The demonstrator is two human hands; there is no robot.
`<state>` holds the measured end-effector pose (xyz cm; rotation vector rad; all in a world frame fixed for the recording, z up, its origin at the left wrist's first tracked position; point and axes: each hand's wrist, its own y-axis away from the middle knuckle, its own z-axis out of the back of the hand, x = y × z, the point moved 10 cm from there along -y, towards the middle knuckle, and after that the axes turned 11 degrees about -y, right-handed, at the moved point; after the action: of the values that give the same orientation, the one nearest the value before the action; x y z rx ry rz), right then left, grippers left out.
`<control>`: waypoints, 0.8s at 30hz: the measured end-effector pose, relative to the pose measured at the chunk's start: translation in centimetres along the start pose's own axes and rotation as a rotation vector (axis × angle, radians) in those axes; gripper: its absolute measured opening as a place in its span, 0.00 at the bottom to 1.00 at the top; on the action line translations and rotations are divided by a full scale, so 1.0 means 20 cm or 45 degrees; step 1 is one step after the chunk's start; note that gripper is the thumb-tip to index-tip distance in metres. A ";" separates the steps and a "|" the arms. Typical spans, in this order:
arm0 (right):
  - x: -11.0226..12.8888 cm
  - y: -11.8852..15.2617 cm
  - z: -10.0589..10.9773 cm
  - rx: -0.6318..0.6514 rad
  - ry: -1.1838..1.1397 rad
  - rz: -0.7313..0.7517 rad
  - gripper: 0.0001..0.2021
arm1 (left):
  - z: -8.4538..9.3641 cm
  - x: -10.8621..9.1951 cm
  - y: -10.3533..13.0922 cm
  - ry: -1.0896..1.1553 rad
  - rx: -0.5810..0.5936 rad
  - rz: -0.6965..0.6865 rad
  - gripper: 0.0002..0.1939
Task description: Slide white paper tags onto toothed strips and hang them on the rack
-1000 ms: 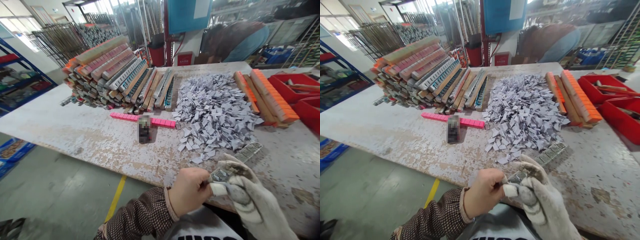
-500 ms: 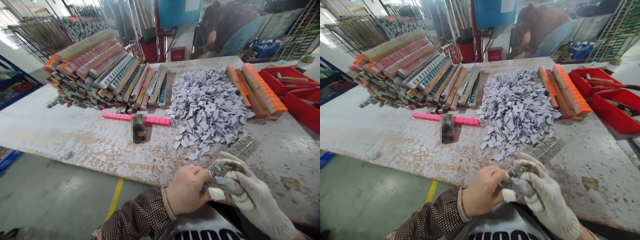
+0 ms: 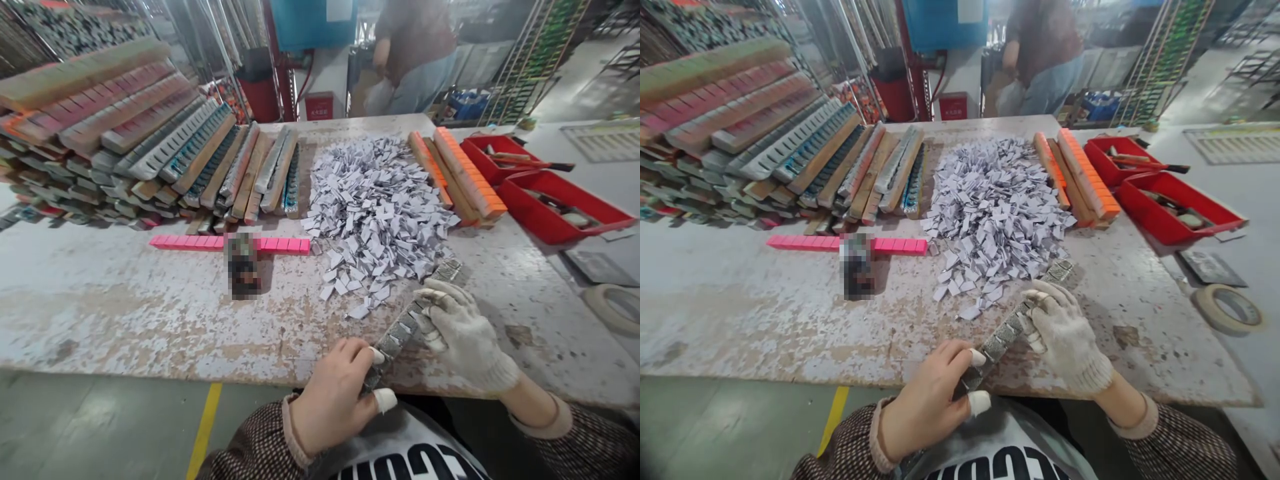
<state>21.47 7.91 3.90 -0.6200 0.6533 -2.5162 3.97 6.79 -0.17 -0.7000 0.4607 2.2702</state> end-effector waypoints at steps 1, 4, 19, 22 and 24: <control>0.01 -0.02 -0.01 0.035 0.014 0.022 0.06 | 0.00 0.00 0.00 0.015 -0.005 0.000 0.18; 0.01 -0.06 -0.06 0.167 0.023 0.058 0.08 | -0.01 0.01 0.00 0.051 -0.020 -0.002 0.18; 0.03 0.00 -0.16 0.116 -0.208 0.060 0.08 | 0.21 0.26 -0.14 -0.341 -0.279 0.241 0.09; 0.07 0.01 -0.15 0.061 -0.297 0.027 0.06 | 0.26 0.31 -0.26 -0.634 -0.328 0.246 0.08; 0.06 0.02 -0.10 0.005 -0.340 -0.015 0.07 | 0.26 0.31 -0.37 -0.728 -0.293 0.199 0.08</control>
<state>19.50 7.66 2.45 -0.9401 0.5473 -2.3855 3.77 17.69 -0.68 -0.0982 -0.0229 2.5566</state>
